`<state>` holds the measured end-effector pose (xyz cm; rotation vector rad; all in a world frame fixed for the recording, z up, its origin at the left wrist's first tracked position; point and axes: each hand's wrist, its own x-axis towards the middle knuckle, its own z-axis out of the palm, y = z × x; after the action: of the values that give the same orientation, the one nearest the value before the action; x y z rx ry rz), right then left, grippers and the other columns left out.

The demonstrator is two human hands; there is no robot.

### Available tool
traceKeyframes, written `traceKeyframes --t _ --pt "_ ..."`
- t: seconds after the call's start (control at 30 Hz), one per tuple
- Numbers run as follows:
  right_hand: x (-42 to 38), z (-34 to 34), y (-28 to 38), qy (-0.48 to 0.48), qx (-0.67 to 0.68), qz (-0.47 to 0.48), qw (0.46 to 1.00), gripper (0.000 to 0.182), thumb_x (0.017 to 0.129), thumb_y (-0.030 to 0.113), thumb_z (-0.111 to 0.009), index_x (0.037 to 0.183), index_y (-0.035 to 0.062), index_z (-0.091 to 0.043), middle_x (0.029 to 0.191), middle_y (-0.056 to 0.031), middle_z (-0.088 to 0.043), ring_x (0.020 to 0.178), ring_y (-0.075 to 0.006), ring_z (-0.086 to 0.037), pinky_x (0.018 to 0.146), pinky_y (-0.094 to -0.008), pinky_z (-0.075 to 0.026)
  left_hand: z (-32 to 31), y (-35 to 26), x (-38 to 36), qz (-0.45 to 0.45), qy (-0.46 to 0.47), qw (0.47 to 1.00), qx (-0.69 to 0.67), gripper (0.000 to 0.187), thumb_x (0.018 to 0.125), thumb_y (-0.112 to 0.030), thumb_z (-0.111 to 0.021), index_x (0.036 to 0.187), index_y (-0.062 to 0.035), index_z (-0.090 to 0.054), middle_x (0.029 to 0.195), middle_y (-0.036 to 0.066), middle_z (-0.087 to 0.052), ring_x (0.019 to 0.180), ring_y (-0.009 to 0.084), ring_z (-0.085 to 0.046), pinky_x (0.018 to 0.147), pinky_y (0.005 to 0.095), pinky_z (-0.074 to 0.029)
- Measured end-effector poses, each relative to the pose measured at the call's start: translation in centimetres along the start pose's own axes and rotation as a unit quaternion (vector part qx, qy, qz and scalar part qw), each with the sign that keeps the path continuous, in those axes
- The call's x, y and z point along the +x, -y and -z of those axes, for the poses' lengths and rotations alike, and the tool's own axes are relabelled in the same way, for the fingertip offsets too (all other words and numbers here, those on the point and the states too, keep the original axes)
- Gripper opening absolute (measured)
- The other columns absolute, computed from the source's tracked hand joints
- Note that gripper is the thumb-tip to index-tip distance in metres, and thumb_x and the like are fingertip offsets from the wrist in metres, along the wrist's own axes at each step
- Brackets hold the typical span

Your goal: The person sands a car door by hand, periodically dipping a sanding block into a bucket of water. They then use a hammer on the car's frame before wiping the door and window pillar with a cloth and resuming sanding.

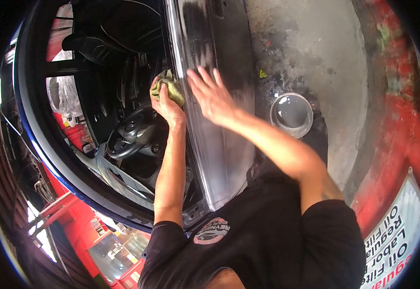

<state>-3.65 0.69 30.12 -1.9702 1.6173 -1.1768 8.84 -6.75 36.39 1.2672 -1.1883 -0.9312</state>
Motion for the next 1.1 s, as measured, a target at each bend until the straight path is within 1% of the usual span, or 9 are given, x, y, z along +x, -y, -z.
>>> traceKeyframes --t 0.17,0.3,0.5,0.63,0.7,0.83,0.9,0.97,1.1 --pt "8.8 1.5 -4.1 -0.079 -0.034 -0.014 0.996 0.065 0.093 0.007 -0.052 0.156 -0.0084 -0.044 0.170 -0.0212 -0.034 0.159 -0.0438 -0.027 0.126 -0.0689 -0.021 0.5 1.1 0.3 -0.041 0.006 0.999 0.003 0.033 0.101 -0.005 -0.059 0.132 0.0033 -0.064 0.120 0.011 -0.070 0.105 0.0187 -0.067 0.096 0.0329 -0.055" --pt "-0.8 -0.7 0.9 0.016 0.028 -0.040 0.999 0.066 0.094 0.008 -0.054 0.156 -0.0080 -0.043 0.173 -0.0222 -0.027 0.162 -0.0432 -0.020 0.126 -0.0714 -0.016 0.4 0.7 0.2 -0.004 0.009 1.000 0.002 0.033 0.101 -0.005 -0.059 0.132 0.0034 -0.064 0.121 0.011 -0.070 0.106 0.0186 -0.067 0.097 0.0327 -0.055" --pt "10.6 1.6 -5.6 -0.074 -0.080 -0.010 0.994 0.066 0.095 0.010 -0.054 0.157 -0.0065 -0.041 0.170 -0.0201 -0.033 0.157 -0.0450 -0.029 0.122 -0.0728 -0.025 0.2 0.5 -0.1 -0.029 0.010 0.999 0.023 0.033 0.101 -0.005 -0.058 0.133 0.0032 -0.064 0.119 0.011 -0.070 0.104 0.0180 -0.067 0.096 0.0324 -0.055" --pt "4.4 0.2 -1.6 -0.066 0.005 -0.024 0.998 0.068 0.094 0.009 -0.055 0.158 -0.0088 -0.039 0.172 -0.0216 -0.029 0.160 -0.0437 -0.024 0.124 -0.0728 -0.020 -0.2 0.1 0.0 -0.026 0.009 0.999 0.028 0.033 0.101 -0.005 -0.058 0.133 0.0031 -0.064 0.119 0.011 -0.070 0.104 0.0179 -0.066 0.095 0.0321 -0.055" --pt "-0.8 -0.6 1.3 0.024 0.042 -0.051 0.998 0.066 0.093 0.006 -0.054 0.157 -0.0092 -0.041 0.173 -0.0219 -0.026 0.162 -0.0434 -0.020 0.125 -0.0727 -0.016 -0.3 -0.3 -0.4 -0.016 0.007 0.999 0.028 0.033 0.101 -0.006 -0.058 0.133 0.0030 -0.064 0.119 0.011 -0.070 0.104 0.0180 -0.066 0.096 0.0322 -0.054" --pt "5.7 1.4 -2.8 -0.051 -0.036 -0.010 0.998 0.064 0.094 0.008 -0.056 0.155 -0.0079 -0.044 0.171 -0.0206 -0.031 0.159 -0.0438 -0.026 0.124 -0.0732 -0.022 -0.3 0.3 0.2 -0.033 0.014 0.999 0.034 0.034 0.101 -0.006 -0.059 0.133 0.0021 -0.064 0.119 0.011 -0.071 0.104 0.0185 -0.067 0.096 0.0329 -0.055" --pt "11.0 1.8 -6.1 -0.065 -0.087 -0.008 0.994 0.057 0.107 0.023 -0.038 0.157 -0.0031 -0.043 0.171 -0.0164 -0.034 0.158 -0.0448 -0.027 0.123 -0.0731 -0.022 0.3 0.6 -0.1 -0.030 0.008 0.999 0.038 0.035 0.100 -0.006 -0.060 0.134 0.0013 -0.064 0.120 0.011 -0.071 0.104 0.0188 -0.068 0.096 0.0332 -0.055" --pt "10.0 2.0 -4.8 -0.070 -0.060 -0.018 0.996 0.065 0.094 0.010 -0.058 0.155 -0.0083 -0.043 0.171 -0.0210 -0.032 0.158 -0.0447 -0.028 0.121 -0.0733 -0.027 0.3 0.9 0.2 -0.050 0.011 0.997 0.053 0.034 0.101 -0.005 -0.057 0.134 0.0033 -0.062 0.120 0.012 -0.070 0.104 0.0186 -0.067 0.096 0.0331 -0.055" --pt "-0.2 -0.1 1.0 0.021 0.043 -0.058 0.997 0.066 0.093 0.005 -0.054 0.158 -0.0067 -0.041 0.174 -0.0208 -0.025 0.161 -0.0440 -0.021 0.125 -0.0729 -0.019 -0.3 0.0 -0.3 -0.027 0.017 0.999 0.028 0.035 0.102 -0.004 -0.056 0.135 0.0039 -0.062 0.121 0.013 -0.070 0.105 0.0191 -0.068 0.095 0.0327 -0.055"
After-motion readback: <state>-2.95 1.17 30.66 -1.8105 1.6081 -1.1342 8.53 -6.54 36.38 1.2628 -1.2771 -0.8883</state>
